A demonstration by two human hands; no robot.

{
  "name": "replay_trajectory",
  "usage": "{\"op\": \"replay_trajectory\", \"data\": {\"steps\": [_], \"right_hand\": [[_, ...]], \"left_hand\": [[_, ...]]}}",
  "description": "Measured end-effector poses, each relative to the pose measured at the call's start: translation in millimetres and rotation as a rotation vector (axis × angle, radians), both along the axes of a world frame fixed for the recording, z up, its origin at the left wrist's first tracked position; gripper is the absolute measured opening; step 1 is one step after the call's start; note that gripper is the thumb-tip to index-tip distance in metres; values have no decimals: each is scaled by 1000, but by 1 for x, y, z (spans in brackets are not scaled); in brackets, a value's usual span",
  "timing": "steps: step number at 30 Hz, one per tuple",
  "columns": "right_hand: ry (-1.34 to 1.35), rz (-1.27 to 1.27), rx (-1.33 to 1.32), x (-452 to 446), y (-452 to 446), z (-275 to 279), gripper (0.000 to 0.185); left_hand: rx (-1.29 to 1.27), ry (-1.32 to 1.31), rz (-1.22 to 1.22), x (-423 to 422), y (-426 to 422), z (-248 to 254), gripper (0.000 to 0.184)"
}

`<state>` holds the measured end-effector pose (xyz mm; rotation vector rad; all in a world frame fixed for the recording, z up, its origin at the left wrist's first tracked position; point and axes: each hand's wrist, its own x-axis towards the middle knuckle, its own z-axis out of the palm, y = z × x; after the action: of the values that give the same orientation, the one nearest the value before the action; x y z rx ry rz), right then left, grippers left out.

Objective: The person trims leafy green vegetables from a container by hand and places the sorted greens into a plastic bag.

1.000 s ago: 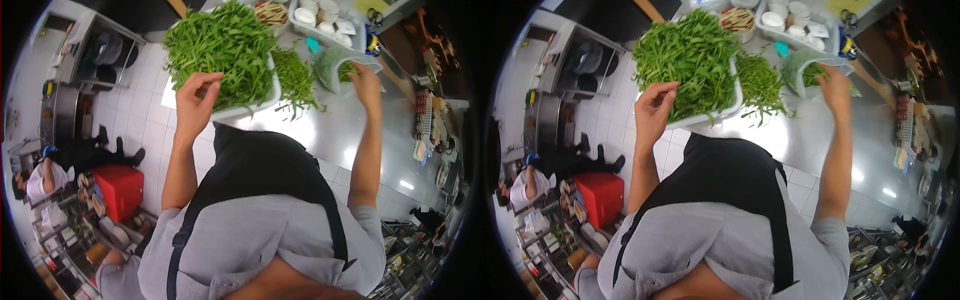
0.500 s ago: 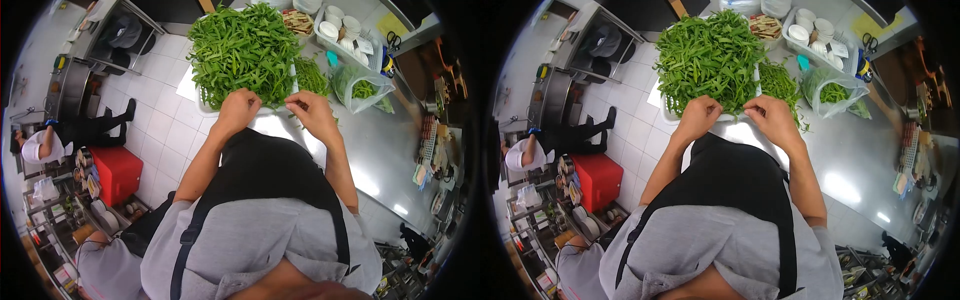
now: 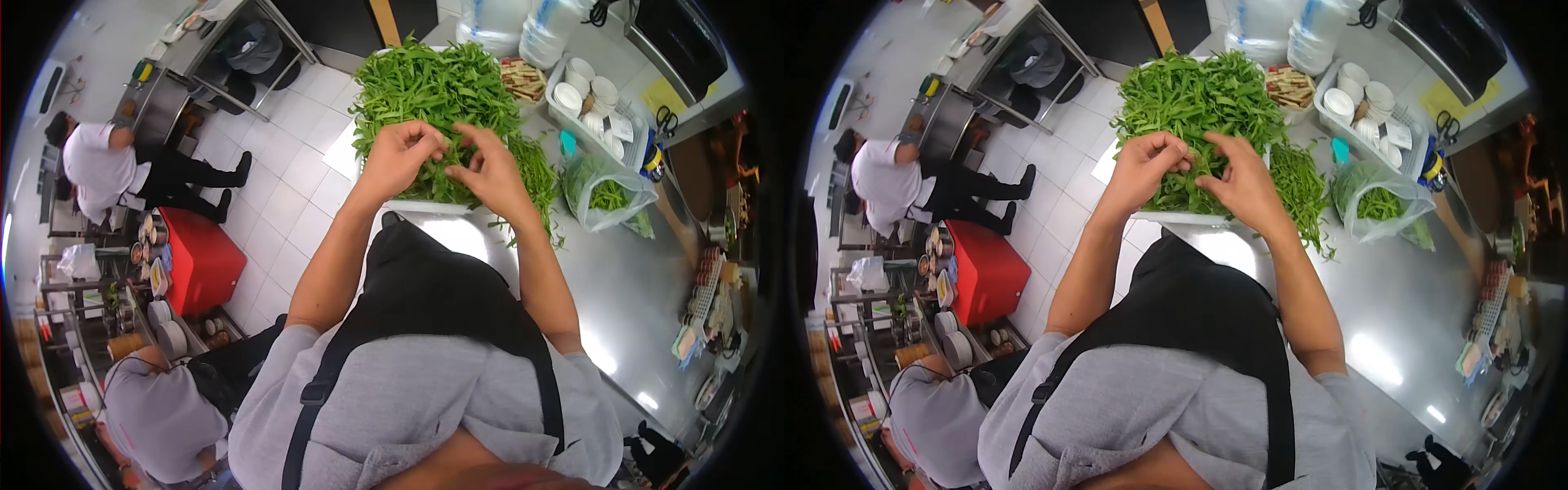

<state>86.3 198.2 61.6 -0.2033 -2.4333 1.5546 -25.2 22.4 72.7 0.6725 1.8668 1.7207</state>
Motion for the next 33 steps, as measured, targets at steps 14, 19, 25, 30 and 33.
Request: {"op": "replay_trajectory", "data": {"steps": [14, 19, 25, 30, 33], "right_hand": [[31, -35, -303, -22, 37, -29, 44], [178, -121, -342, -53, 33, -20, 56], [177, -154, -207, -53, 36, -7, 55], [192, -43, -118, -61, 50, -18, 37], [174, -45, -102, -65, 46, -11, 25]], "left_hand": [[225, -99, 18, -34, 35, 37, 20], [46, 607, 485, -25, 41, 27, 32], [-102, 940, 383, -32, 42, -36, 20], [-113, 853, 492, -43, 28, -68, 7], [-190, 770, 500, -37, 22, -65, 10]]}}
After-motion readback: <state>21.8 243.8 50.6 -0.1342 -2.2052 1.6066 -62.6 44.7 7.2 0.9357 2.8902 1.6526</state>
